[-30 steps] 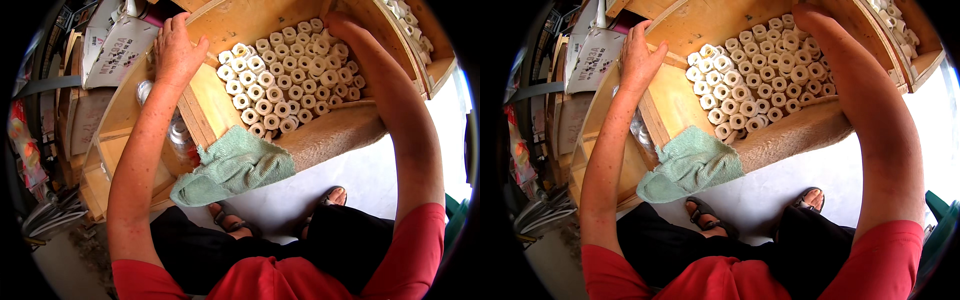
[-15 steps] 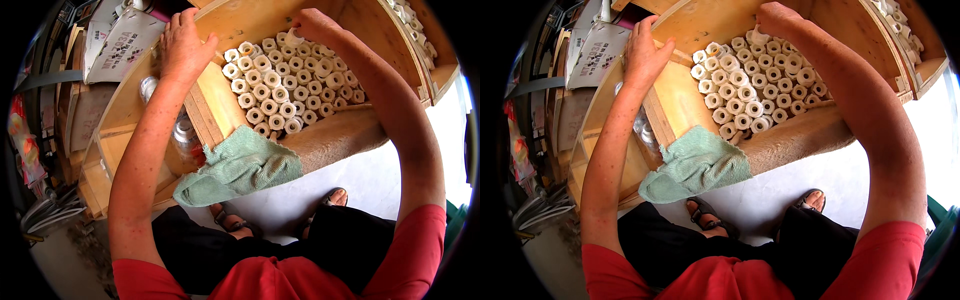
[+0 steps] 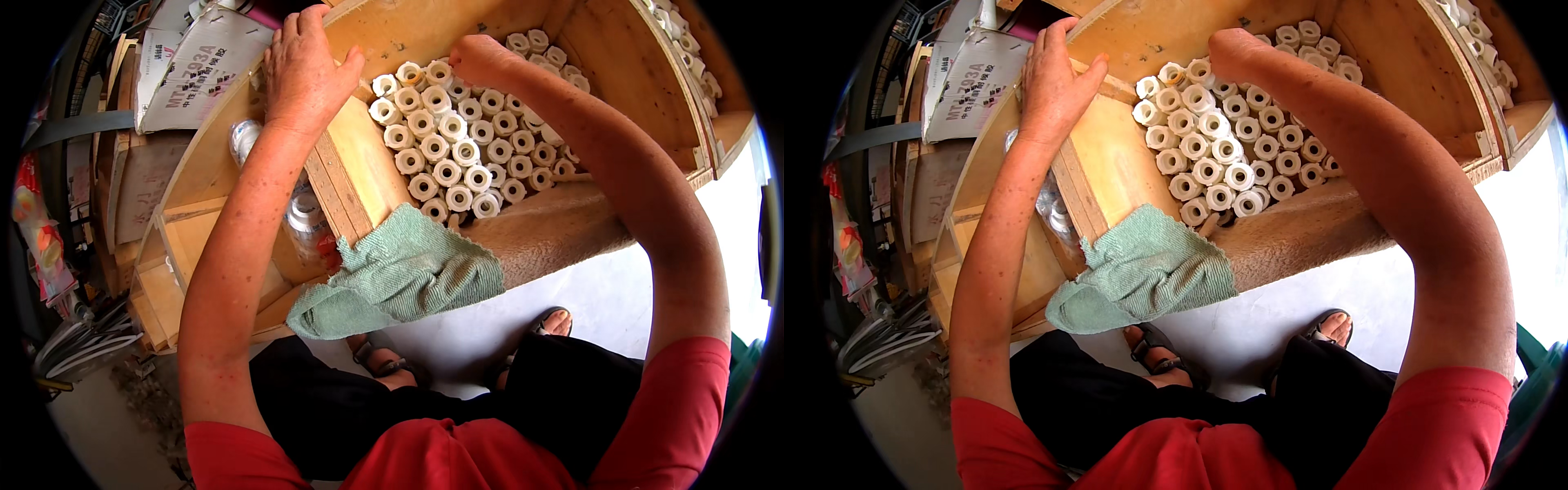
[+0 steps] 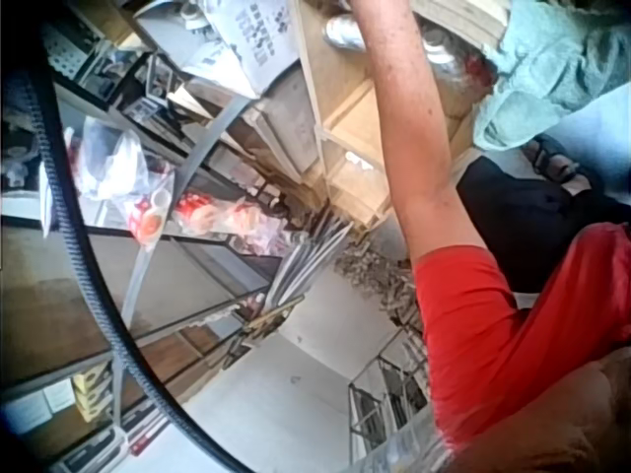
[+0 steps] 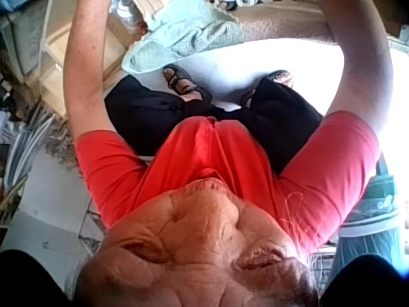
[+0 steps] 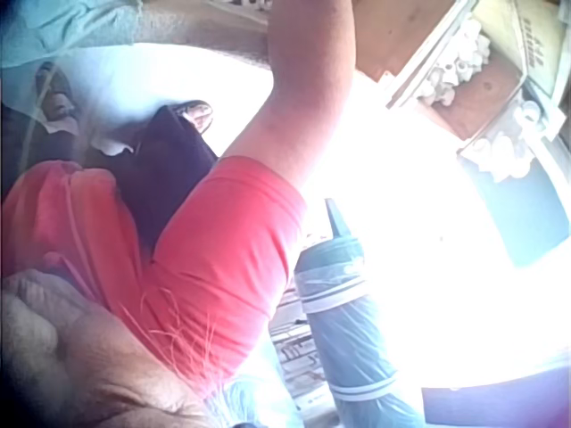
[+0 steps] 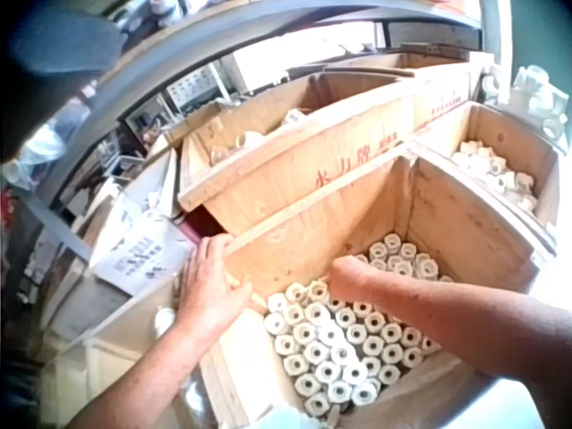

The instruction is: The person assembles a white plastic plumbing valve by screwing together a body, an orange handle, and a cap. They then place the assembled unit into a wooden crate and proceed to pick up and inspect several small white plastic rings from a separate compartment.

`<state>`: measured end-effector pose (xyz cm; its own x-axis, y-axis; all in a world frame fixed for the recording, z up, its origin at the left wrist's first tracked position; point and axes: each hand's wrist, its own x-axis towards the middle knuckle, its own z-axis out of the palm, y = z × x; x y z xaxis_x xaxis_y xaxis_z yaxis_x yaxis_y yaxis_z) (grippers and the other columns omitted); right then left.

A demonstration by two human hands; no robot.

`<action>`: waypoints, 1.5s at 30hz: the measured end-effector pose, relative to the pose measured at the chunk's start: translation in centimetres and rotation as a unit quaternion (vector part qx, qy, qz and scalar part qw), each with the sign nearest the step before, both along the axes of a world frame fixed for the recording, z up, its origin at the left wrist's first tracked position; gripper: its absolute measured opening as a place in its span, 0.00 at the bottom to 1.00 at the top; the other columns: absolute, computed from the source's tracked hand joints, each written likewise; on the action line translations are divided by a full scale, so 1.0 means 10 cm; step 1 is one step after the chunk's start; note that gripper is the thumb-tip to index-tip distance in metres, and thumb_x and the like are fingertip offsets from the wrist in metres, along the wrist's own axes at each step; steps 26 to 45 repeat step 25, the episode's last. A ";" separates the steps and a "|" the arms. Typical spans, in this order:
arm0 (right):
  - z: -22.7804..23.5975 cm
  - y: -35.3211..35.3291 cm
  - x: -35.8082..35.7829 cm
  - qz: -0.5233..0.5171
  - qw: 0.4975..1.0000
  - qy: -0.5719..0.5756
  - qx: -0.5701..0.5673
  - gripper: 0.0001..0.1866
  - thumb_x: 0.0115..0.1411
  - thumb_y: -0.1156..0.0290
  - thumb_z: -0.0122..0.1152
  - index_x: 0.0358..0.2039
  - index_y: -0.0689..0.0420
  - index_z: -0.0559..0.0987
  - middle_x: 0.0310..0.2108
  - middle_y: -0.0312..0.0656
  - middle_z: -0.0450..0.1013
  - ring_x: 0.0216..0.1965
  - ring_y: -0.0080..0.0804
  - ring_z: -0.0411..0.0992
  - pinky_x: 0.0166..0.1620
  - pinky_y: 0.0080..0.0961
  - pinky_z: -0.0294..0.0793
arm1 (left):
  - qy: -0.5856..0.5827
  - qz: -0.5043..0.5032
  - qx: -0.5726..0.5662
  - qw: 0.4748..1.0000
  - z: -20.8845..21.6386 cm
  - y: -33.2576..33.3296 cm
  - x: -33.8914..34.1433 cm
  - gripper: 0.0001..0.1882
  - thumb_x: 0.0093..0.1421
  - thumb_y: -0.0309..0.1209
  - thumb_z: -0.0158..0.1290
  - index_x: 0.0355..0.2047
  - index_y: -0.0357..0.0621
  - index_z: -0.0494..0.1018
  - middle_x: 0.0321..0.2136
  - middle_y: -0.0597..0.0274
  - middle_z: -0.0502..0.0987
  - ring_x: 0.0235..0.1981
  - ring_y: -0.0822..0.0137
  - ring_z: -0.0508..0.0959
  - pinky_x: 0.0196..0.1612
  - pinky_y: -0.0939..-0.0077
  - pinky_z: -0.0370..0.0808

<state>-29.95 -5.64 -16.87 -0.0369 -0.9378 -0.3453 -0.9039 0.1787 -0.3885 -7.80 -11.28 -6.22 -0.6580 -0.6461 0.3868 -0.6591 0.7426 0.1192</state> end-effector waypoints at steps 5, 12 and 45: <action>-0.02 0.03 0.03 -0.131 0.974 -0.158 0.092 0.09 0.55 0.78 0.52 0.26 0.61 0.82 0.24 0.42 0.80 0.18 0.30 0.76 0.22 0.26 0.78 | 0.003 -0.003 -0.008 1.000 -0.02 -0.01 -0.01 0.29 0.49 0.34 0.61 0.51 0.41 0.66 0.46 0.50 0.71 0.49 0.51 0.71 0.53 0.59 0.68; -0.20 0.05 0.07 -0.168 0.960 -0.213 0.074 0.10 0.57 0.79 0.50 0.25 0.62 0.80 0.25 0.41 0.80 0.20 0.30 0.77 0.21 0.25 0.79 | -0.016 0.000 0.001 1.000 0.00 0.00 -0.03 0.29 0.50 0.35 0.61 0.51 0.41 0.65 0.45 0.50 0.71 0.49 0.51 0.71 0.53 0.58 0.68; -0.09 0.01 0.05 -0.122 0.976 -0.160 0.078 0.07 0.55 0.77 0.56 0.32 0.58 0.81 0.28 0.44 0.80 0.23 0.36 0.78 0.21 0.28 0.80 | -0.014 0.001 0.004 1.000 -0.01 -0.02 -0.01 0.29 0.50 0.35 0.60 0.52 0.42 0.65 0.47 0.50 0.70 0.50 0.51 0.71 0.55 0.58 0.67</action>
